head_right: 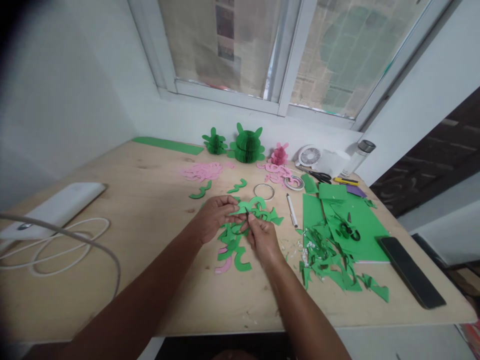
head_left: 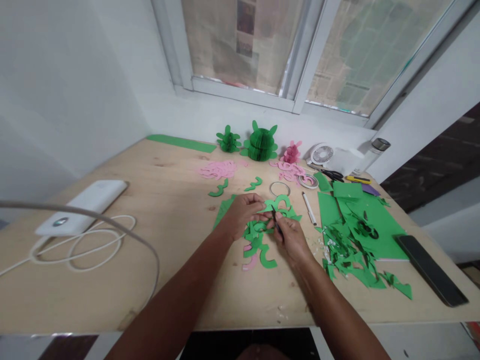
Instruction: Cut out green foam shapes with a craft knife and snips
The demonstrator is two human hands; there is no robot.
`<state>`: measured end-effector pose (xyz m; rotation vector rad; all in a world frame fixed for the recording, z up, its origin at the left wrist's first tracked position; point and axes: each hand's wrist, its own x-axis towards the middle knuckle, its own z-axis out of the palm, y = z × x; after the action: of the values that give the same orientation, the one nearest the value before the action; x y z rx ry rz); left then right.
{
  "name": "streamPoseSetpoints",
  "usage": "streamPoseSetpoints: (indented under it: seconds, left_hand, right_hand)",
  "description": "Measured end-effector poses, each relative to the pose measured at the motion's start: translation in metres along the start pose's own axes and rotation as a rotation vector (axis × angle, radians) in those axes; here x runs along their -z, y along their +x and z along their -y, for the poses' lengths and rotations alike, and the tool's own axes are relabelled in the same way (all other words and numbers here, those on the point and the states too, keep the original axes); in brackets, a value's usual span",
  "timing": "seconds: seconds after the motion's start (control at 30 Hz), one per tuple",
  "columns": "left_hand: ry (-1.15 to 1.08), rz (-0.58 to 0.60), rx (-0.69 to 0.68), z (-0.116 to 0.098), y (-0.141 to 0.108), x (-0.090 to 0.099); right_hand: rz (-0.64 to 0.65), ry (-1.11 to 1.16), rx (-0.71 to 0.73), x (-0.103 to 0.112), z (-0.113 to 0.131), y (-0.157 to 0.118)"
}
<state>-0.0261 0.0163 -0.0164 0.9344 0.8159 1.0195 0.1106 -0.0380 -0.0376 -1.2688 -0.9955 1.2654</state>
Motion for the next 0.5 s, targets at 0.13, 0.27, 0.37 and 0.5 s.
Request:
streamPoseSetpoints:
  seconds: [0.13, 0.27, 0.37, 0.5]
  left_hand:
    - [0.005, -0.004, 0.006, -0.0011, -0.0010, -0.0007]
    - [0.000, -0.021, 0.009, -0.0015, -0.0007, -0.0011]
    - [-0.007, -0.037, 0.015, -0.0016, -0.0006, -0.0014]
    - [-0.003, -0.038, 0.021, -0.0022, -0.0013, -0.0020]
  right_hand:
    - [-0.005, 0.005, 0.010, -0.0004, -0.0018, 0.0005]
    - [-0.004, 0.016, -0.007, -0.0010, -0.0022, 0.0015]
    - [-0.010, 0.006, -0.008, -0.0016, -0.0016, 0.0014]
    - [-0.020, -0.004, -0.004, -0.0020, -0.0019, 0.0008]
